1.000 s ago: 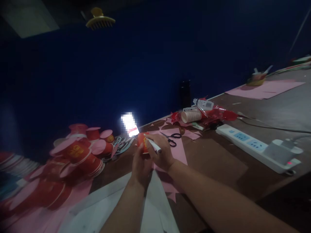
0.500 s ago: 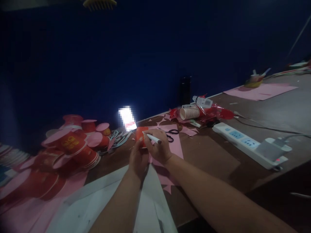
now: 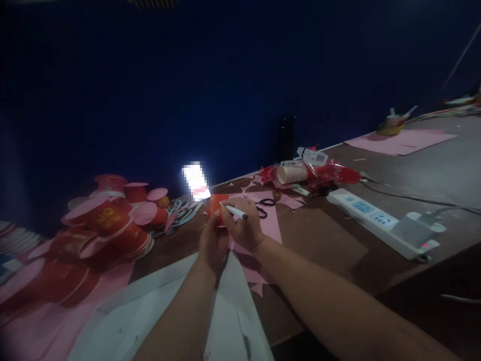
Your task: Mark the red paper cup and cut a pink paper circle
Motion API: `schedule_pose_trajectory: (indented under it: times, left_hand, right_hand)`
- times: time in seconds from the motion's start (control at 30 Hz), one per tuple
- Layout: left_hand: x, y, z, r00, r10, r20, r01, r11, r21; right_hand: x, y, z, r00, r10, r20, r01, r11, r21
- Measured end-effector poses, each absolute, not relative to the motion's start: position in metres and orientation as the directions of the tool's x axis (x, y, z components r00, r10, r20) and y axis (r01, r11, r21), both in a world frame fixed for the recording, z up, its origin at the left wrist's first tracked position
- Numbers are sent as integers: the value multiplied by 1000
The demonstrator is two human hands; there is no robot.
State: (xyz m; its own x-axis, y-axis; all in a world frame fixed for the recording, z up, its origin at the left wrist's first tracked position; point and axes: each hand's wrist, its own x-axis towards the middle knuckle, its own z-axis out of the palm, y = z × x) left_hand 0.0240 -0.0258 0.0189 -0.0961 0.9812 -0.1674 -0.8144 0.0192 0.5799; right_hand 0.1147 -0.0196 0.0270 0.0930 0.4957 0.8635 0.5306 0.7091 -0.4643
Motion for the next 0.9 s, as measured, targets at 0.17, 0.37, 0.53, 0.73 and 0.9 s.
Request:
schedule_pose_trajectory:
  times: [0.17,0.37,0.53,0.73,0.9]
  left_hand:
    - [24,-26,19,-88,984,-154,-806,20,592]
    - [23,-26,17,-71,984,-163,-797,43,603]
    - [23,-26,17,-80,983,-167,-787,40,615]
    - [23,-26,18,-77,983,-169,-797,41,602]
    - [23,-26,17,-83,980,-178,-790,44,611]
  right_hand:
    - [115,-21,27,81,499,863,527,713,-462]
    - [114,-20,27,74,512,856,547,696,-464]
    - [114,-21,27,68,488,870,561,703,-438]
    - [114,-20,27,70,501,862,565,693,-448]
    - [113,-20,26,81,518,851,572,675,-465]
